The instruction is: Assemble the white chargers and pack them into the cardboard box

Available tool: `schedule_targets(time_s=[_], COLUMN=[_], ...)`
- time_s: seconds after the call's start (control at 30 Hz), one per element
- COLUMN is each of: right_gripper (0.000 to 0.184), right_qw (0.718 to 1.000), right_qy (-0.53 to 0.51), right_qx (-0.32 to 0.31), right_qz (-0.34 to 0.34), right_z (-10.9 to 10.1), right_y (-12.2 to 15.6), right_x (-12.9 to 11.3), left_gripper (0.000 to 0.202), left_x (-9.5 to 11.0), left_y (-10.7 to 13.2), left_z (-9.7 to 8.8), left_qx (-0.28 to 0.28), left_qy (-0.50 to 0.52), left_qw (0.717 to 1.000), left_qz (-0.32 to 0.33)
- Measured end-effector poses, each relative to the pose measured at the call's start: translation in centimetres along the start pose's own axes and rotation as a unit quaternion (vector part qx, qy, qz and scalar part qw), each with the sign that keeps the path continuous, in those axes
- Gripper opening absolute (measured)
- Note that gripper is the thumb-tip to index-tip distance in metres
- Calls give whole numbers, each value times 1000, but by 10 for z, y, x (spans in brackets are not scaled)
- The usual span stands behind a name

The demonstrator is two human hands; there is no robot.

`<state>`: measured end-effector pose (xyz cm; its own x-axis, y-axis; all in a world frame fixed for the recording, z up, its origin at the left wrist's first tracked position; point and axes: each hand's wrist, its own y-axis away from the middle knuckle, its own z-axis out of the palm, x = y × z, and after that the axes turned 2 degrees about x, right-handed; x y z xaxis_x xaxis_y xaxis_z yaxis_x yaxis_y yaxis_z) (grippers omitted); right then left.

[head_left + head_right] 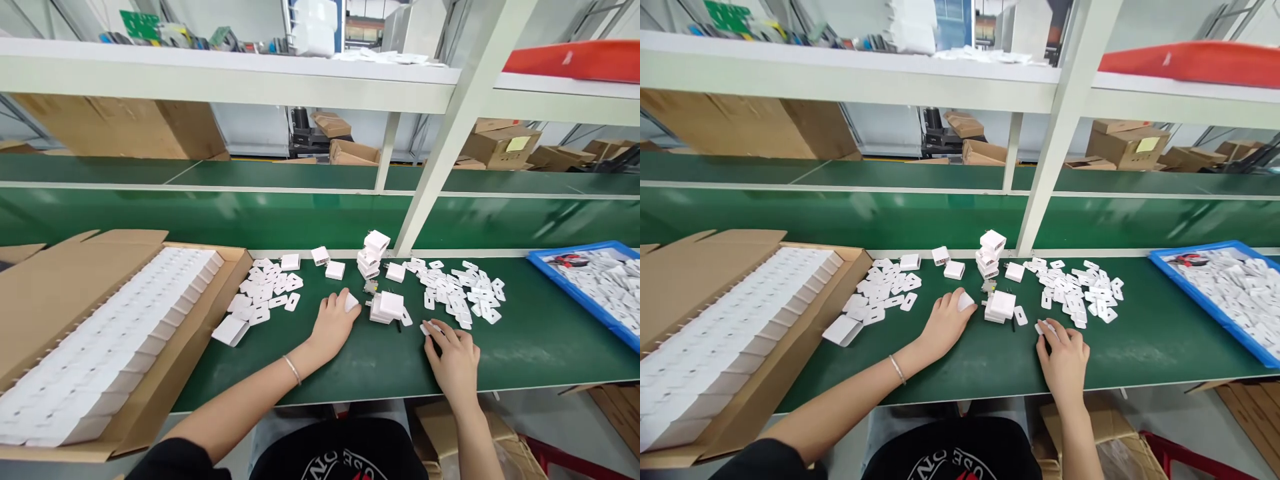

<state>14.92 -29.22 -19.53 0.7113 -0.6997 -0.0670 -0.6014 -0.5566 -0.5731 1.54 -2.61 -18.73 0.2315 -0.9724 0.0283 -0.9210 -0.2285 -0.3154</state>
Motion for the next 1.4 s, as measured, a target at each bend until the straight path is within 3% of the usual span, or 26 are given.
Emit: schedule_targets(time_s=[0.17,0.3,0.4,0.47,0.53,0.67,0.8,0.97,1.17,1.4], right_gripper=[26,36,51,54,51,43,35,34,44,34], right_qw=[994,993,994,997,998,999,997,994,996,993], right_qy=[-91,-101,-68,-43,-31,-27,-72,-104,-92,-112], right_qx=[5,65,74,59,50,34,28,20,4,-27], right_qz=[-52,14,41,36,32,17,-7,14,20,5], right_z=[0,2,4,6,6,2,-5,-8,-5,-10], right_y=[2,1,1,3,5,8,12,20,18,24], right_x=[-12,-15,-18,-21,-24,-25,-20,-21,-38,-38], left_gripper=[40,59,44,38,42,42,45,45,47,45], left_x=[-13,-20,-25,-26,-23,-8,6,14,19,21], left_y=[22,12,0,-2,0,14,25,33,36,38], left_z=[1,-4,-9,-14,-22,-46,-65,-72,-73,-70], left_qx=[35,30,-15,0,53,144,181,219,237,262], left_qy=[56,94,111,165,263,433,507,568,591,580], left_qw=[998,993,990,984,962,889,843,794,771,771], left_qz=[-18,-64,-79,-62,-39,-21,-13,13,13,10])
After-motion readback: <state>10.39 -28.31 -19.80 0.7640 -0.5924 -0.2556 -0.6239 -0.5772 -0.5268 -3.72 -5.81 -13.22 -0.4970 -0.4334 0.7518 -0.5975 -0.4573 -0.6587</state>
